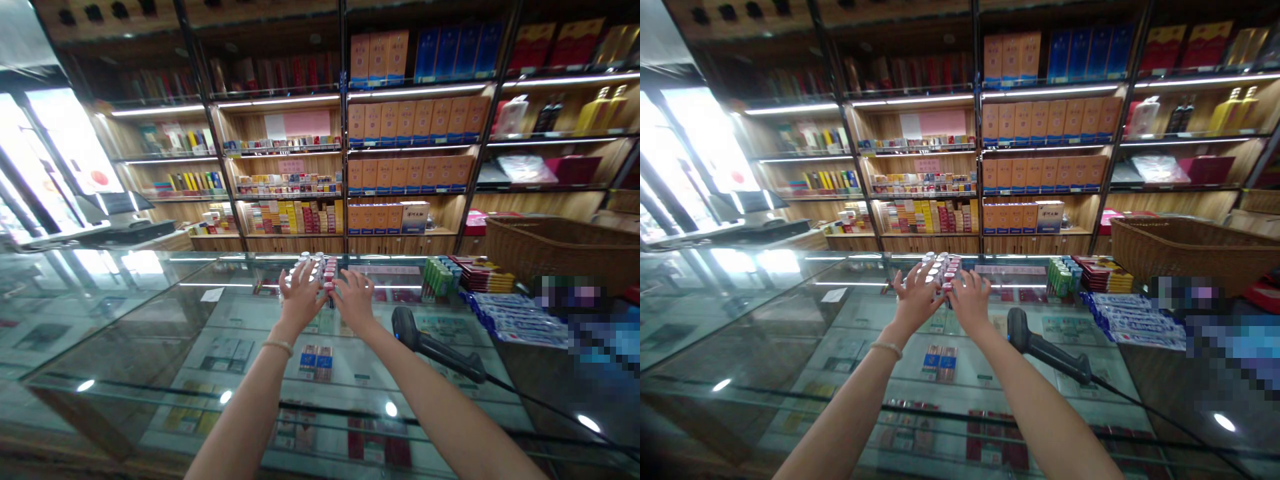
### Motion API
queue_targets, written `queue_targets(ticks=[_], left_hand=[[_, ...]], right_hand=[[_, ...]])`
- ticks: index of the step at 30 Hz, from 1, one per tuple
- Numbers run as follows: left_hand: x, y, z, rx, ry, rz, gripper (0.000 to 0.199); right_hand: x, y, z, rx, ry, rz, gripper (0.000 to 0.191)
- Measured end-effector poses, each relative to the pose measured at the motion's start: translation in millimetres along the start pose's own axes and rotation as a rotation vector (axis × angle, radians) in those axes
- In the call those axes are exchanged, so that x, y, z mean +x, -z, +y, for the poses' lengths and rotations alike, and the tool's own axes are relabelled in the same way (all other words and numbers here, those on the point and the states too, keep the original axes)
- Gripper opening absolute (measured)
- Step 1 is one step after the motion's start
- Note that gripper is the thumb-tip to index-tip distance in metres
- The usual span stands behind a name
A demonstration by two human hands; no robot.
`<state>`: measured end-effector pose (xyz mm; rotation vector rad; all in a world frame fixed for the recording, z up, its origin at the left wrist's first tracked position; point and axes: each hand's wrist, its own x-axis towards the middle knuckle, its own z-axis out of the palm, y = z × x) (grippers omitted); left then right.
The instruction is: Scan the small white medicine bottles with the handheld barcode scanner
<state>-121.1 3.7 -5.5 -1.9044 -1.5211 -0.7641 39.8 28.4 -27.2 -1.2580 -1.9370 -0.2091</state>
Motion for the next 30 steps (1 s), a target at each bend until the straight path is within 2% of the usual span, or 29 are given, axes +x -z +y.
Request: queue_targets(ticks=[4, 7, 19, 30], left_hand=[[-1, 4.2, -1, 0.014, 0.029, 0.049, 0.025], [-3, 4.4, 0, 0.013, 0.008, 0.072, 0.031], [-5, -4.5, -1, 0.019, -0.026, 0.078, 0.022], [-1, -12.1, -1, 0.03, 0.037, 0.096, 0.022]], right_hand=[[-7, -1, 5, -0.02, 0.005, 0.005, 0.044], [-13, -6, 7, -0.008, 0.005, 0.017, 0.047], [-14, -17, 7, -0.046, -0.016, -0.045, 0.052], [-8, -27, 2, -0.09, -0.021, -0.008, 0.052]])
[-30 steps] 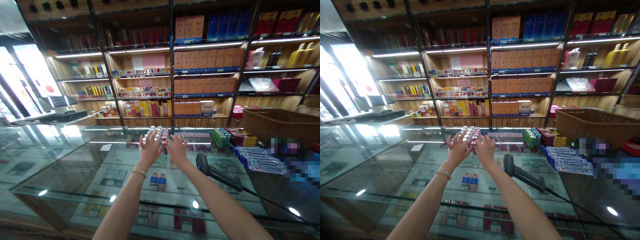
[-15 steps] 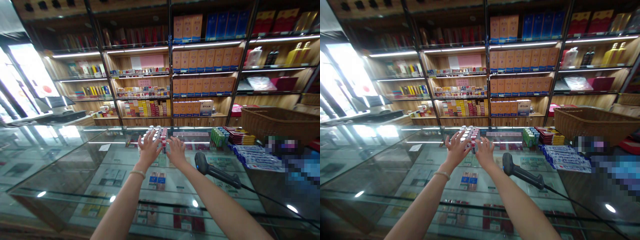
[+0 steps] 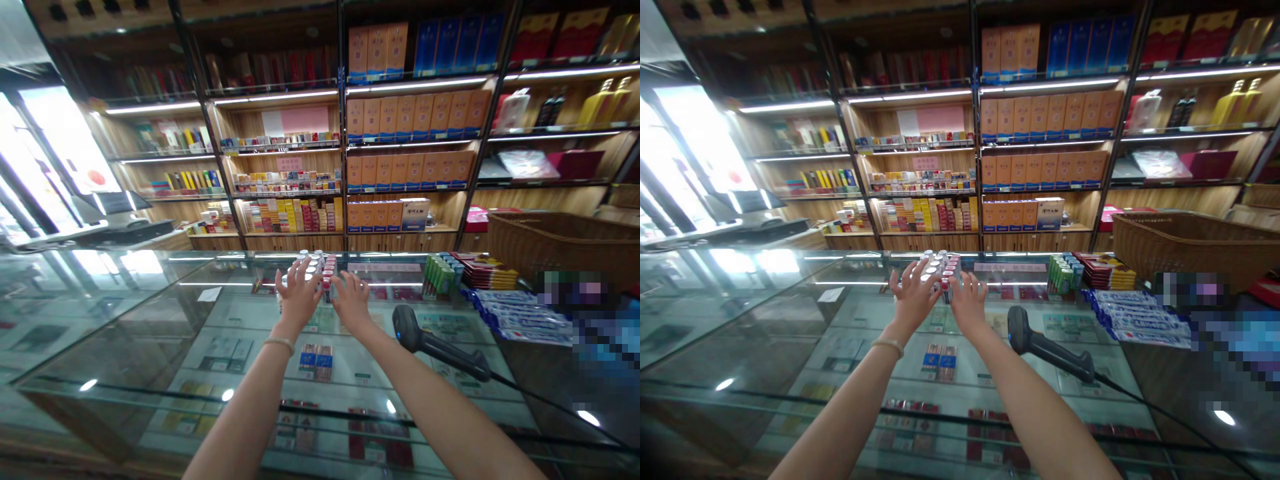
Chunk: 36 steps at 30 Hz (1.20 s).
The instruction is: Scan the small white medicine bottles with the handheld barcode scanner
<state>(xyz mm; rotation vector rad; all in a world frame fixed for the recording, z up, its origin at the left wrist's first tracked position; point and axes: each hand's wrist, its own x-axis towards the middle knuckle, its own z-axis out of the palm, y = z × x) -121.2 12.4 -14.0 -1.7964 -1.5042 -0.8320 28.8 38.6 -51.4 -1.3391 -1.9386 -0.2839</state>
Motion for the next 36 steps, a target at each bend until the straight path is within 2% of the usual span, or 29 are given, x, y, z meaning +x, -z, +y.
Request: queue_targets(ticks=[23, 28, 33, 36], left_hand=[[2.4, -4.7, 5.6, -0.001, 0.053, -0.043, 0.03], [0.8, -4.7, 5.0, -0.02, 0.053, -0.053, 0.045], [-0.6, 0.7, 5.7, -0.009, 0.038, -0.091, 0.067], [-1.6, 3.8, 6.2, 0.0, 0.038, -0.097, 0.072]], right_hand=[[-1.2, 4.1, -1.4, -0.002, -0.042, -0.081, 0.056], [-3.4, 4.7, -1.2, -0.008, -0.058, -0.069, 0.06], [-4.7, 3.0, 0.3, -0.05, -0.082, -0.065, 0.075], [-4.8, 1.1, 1.4, -0.057, -0.078, -0.06, 0.08]])
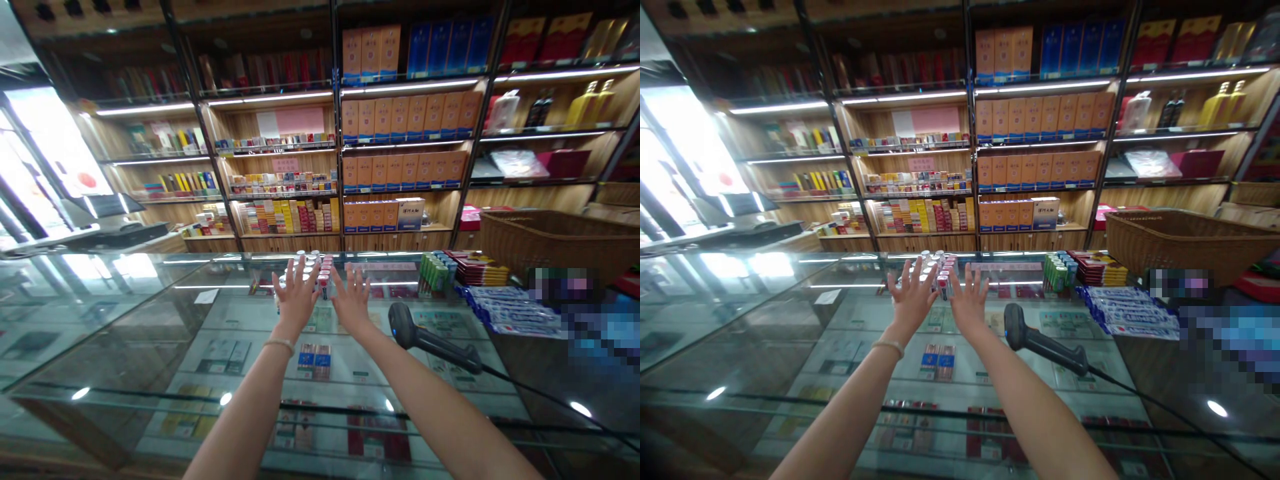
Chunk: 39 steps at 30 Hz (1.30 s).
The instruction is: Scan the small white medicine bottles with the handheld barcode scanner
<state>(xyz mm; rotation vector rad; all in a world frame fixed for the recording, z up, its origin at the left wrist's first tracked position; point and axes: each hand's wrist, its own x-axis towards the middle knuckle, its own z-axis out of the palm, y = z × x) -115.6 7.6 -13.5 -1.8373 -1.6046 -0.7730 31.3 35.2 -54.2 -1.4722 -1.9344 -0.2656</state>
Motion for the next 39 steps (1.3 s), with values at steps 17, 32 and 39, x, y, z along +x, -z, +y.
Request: queue_targets(ticks=[17, 32, 39], left_hand=[[11, 10.4, 3, -0.049, 0.034, 0.118, 0.051], [38, 27.3, 31, -0.046, 0.026, 0.192, 0.044], [42, 27.3, 59, -0.085, 0.011, 0.203, 0.045]], right_hand=[[13, 22, -8, 0.035, -0.043, 0.023, 0.075], [51, 76, 26, 0.055, -0.082, 0.138, 0.079], [46, 108, 58, 0.022, -0.052, 0.16, 0.077]])
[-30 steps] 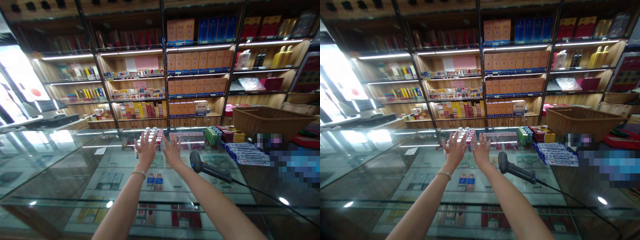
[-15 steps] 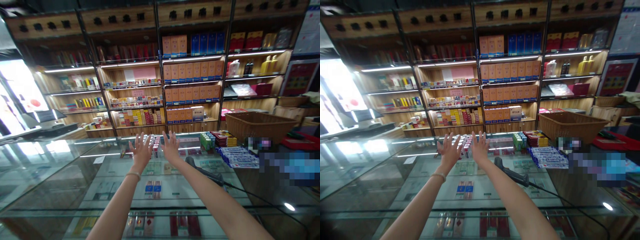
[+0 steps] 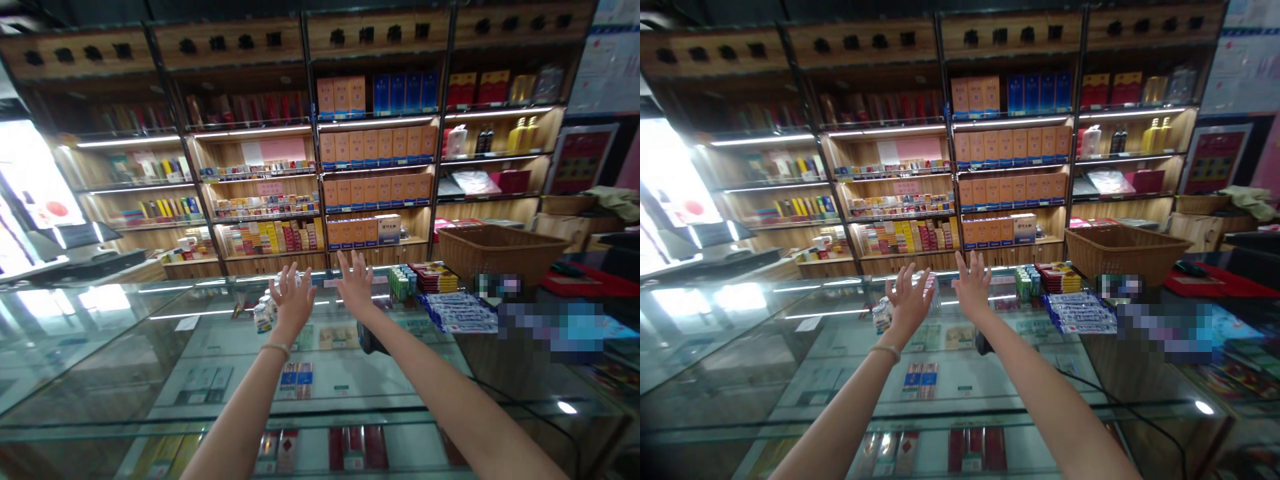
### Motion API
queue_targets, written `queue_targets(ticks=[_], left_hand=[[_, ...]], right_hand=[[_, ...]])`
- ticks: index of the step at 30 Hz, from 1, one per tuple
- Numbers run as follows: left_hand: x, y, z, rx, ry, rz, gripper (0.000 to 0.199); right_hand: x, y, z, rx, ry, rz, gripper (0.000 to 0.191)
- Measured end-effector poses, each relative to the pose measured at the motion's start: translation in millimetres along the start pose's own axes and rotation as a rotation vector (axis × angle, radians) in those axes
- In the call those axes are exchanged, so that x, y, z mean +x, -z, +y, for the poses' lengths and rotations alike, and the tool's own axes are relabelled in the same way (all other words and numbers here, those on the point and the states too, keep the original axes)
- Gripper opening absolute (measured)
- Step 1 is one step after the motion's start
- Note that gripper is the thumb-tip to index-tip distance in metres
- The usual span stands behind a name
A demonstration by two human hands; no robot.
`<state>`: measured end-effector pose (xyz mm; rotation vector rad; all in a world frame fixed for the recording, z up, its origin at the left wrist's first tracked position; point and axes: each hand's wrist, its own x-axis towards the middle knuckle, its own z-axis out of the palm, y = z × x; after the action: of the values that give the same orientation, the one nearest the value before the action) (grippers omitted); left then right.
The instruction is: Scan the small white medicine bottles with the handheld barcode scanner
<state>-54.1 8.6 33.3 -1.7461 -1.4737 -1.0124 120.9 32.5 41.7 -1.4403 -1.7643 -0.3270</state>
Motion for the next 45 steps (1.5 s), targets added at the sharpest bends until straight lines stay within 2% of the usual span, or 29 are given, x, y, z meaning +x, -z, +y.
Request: queue_targets(ticks=[10, 16, 23, 30, 37, 45], left_hand=[[9, -5.0, 57, -0.077, -0.012, -0.039, 0.045], [15, -10.9, 89, -0.061, -0.023, -0.075, 0.045], [23, -19.7, 116, -0.073, -0.016, -0.111, 0.045], [28, -35.4, 135, -0.093, -0.026, -0.134, 0.047], [39, -56.0, 156, -0.088, -0.051, -0.143, 0.053], [47, -75.4, 178, -0.114, -0.095, -0.181, 0.056]], right_hand=[[-5, 34, 63, -0.088, -0.033, 0.036, 0.078], [-3, 41, 99, -0.107, -0.053, 0.051, 0.077], [1, 49, 140, -0.123, -0.054, 0.102, 0.072], [2, 45, 172, -0.145, -0.057, 0.132, 0.07], [13, 44, 198, -0.197, -0.06, 0.095, 0.068], [9, 32, 221, -0.207, -0.033, 0.088, 0.059]])
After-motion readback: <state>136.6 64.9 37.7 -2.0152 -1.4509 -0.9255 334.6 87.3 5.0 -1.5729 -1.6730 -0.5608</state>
